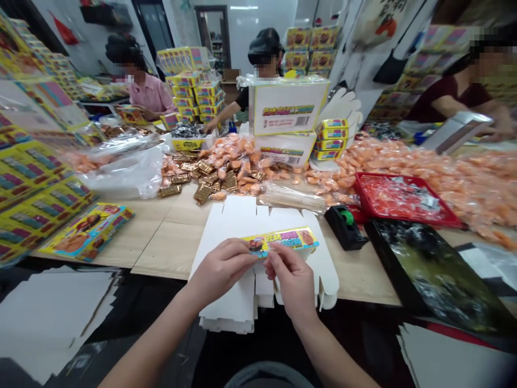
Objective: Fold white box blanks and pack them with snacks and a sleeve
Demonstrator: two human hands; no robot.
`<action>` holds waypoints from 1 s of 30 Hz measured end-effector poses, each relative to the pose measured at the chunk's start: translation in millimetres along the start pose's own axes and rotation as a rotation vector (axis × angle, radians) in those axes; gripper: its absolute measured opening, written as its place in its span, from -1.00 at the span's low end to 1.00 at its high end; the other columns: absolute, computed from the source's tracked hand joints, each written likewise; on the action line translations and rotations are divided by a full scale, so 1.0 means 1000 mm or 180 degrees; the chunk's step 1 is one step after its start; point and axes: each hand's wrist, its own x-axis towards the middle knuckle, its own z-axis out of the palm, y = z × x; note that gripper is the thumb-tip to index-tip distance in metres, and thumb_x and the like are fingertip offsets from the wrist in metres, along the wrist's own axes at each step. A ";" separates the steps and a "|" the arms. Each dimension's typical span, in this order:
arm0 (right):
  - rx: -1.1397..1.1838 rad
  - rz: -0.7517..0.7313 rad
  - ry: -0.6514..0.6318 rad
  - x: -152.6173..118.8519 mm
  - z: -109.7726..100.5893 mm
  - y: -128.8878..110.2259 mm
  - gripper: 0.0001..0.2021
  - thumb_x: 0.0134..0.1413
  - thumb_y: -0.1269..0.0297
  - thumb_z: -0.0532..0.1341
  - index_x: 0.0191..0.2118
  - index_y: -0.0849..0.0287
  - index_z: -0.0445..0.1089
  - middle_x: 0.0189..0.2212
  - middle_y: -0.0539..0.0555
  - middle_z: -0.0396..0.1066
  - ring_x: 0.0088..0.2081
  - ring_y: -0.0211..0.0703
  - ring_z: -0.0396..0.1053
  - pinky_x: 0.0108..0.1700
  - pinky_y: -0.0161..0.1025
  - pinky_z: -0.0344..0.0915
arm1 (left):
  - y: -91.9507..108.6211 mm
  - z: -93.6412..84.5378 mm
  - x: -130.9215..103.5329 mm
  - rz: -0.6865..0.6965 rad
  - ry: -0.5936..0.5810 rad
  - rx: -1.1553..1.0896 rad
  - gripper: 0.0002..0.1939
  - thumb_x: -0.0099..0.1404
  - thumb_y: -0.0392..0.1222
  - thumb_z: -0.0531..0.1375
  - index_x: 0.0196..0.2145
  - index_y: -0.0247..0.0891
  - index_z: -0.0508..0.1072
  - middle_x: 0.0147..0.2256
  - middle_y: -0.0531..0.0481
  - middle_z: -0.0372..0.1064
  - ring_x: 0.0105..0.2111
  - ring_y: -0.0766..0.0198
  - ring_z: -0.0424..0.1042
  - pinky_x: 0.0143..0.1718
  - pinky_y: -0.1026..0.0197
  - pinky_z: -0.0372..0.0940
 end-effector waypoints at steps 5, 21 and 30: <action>-0.0249 0.0079 0.0112 -0.006 0.006 0.011 -0.39 0.02 0.02 0.33 0.15 0.22 0.38 -0.53 -0.02 0.45 -0.49 -0.22 0.37 -0.46 -0.25 0.37 | -0.001 -0.004 -0.004 0.0221 -0.0152 0.0009 -0.74 0.35 -0.41 0.13 -0.03 -0.27 0.45 -0.18 -0.12 0.45 0.01 0.17 0.38 0.04 0.10 0.40; -0.0413 -0.0165 -0.0253 -0.009 -0.006 0.028 -0.43 0.18 0.12 0.22 0.25 0.17 0.17 -0.43 0.00 0.47 -0.34 -0.16 0.44 -0.27 -0.21 0.38 | 0.017 0.009 0.017 -0.1165 0.0003 0.0478 -0.84 0.33 -0.14 0.22 -0.19 -0.25 0.51 0.02 -0.23 0.39 -0.04 0.04 0.42 -0.04 -0.07 0.40; -0.0967 -0.0391 -0.0240 -0.009 -0.009 0.031 -0.32 0.20 0.20 0.18 0.37 0.17 -0.06 -0.32 0.04 0.53 -0.29 -0.13 0.47 -0.19 -0.18 0.39 | 0.016 0.023 0.015 -0.0972 0.0189 0.0573 -0.78 0.25 -0.21 0.28 -0.15 -0.25 0.40 -0.12 -0.15 0.49 -0.04 0.03 0.39 -0.05 -0.03 0.39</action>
